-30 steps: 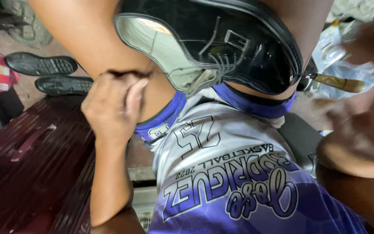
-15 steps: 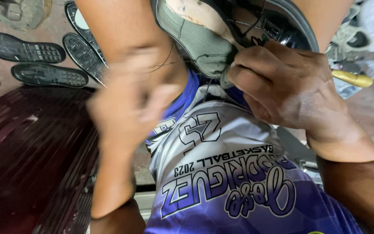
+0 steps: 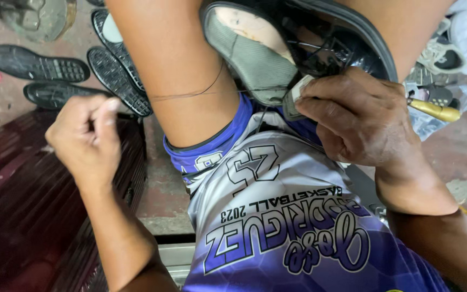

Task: The person stitches the sole of a black shoe using a needle and thread. They repeatedly push the needle through the sole and pull the thread tight, holding the shoe steady with the other hand.

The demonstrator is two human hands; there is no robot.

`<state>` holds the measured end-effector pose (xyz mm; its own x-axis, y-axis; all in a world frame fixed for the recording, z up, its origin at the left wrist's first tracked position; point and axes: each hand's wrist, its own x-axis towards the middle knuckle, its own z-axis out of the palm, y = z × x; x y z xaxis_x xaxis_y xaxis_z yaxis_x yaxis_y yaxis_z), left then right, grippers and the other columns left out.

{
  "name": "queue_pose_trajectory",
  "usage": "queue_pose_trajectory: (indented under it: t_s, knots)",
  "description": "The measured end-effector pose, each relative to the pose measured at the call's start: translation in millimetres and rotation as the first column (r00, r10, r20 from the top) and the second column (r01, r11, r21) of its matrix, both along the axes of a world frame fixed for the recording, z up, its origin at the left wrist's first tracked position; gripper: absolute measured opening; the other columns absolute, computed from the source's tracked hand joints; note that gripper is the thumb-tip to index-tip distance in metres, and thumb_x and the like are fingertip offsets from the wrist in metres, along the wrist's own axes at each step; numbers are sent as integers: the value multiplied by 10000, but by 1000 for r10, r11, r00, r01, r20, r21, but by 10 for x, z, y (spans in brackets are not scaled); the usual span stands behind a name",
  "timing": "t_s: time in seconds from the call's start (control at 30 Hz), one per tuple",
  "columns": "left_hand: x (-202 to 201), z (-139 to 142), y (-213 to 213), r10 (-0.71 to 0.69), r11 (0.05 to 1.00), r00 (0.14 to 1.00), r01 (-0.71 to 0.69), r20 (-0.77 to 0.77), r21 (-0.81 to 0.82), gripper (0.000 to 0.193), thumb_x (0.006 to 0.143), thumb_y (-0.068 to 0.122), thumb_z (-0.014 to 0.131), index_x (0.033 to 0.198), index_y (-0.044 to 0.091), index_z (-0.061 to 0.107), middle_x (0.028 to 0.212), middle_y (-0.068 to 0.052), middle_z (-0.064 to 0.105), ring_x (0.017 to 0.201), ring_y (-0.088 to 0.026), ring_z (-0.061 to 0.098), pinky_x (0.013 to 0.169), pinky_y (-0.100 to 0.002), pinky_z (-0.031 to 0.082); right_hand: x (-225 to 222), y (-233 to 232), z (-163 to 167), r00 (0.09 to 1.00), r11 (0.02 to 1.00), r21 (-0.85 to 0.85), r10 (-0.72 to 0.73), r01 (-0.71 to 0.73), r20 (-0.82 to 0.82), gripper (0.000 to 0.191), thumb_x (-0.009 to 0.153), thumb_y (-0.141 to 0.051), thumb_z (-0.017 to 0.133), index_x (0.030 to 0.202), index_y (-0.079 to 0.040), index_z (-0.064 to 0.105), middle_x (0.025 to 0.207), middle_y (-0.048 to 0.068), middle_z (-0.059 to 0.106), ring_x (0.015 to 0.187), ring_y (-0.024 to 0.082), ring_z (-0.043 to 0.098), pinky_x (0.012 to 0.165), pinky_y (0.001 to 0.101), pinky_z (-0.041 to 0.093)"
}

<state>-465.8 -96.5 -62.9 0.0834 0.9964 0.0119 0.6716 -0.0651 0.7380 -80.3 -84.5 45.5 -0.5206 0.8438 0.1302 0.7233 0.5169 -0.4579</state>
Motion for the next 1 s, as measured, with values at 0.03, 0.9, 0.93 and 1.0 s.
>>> queue_pose_trajectory:
  t_s: [0.03,0.9,0.93,1.0]
  knots:
    - [-52,-53,-38,21,1000,1000,-21,10,18,167,1130,55,735,991,-18,680,846,-92,624,741,-166,572,731,-278,475,17,0,0,1000,1000,8,11,-11,-6,268,692,1,766,953,-52,737,984,58,696,765,228,671,628,367,572]
    - [170,281,-54,270,939,945,-217,-183,266,218,1135,135,503,1269,-5,603,1211,-201,571,1230,-330,614,1050,-411,519,-369,-208,99,921,980,108,113,-164,372,296,894,-231,817,1130,-56,775,1140,90,728,1118,240,633,1122,462,424]
    - [375,343,-18,192,951,977,-162,-93,262,211,1124,133,497,1259,17,611,1229,-169,592,1225,-315,617,1057,-423,514,-361,-240,92,923,985,88,108,-151,369,319,916,-260,814,1153,-50,775,1170,94,730,1132,248,638,1136,496,413]
    - [741,485,48,-4,972,1000,-1,22,236,207,1098,135,513,1244,39,624,1257,-129,623,1188,-306,627,1042,-440,517,-367,-275,81,925,992,50,92,-118,370,342,944,-306,807,1166,-49,774,1196,100,731,1145,258,644,1154,544,392]
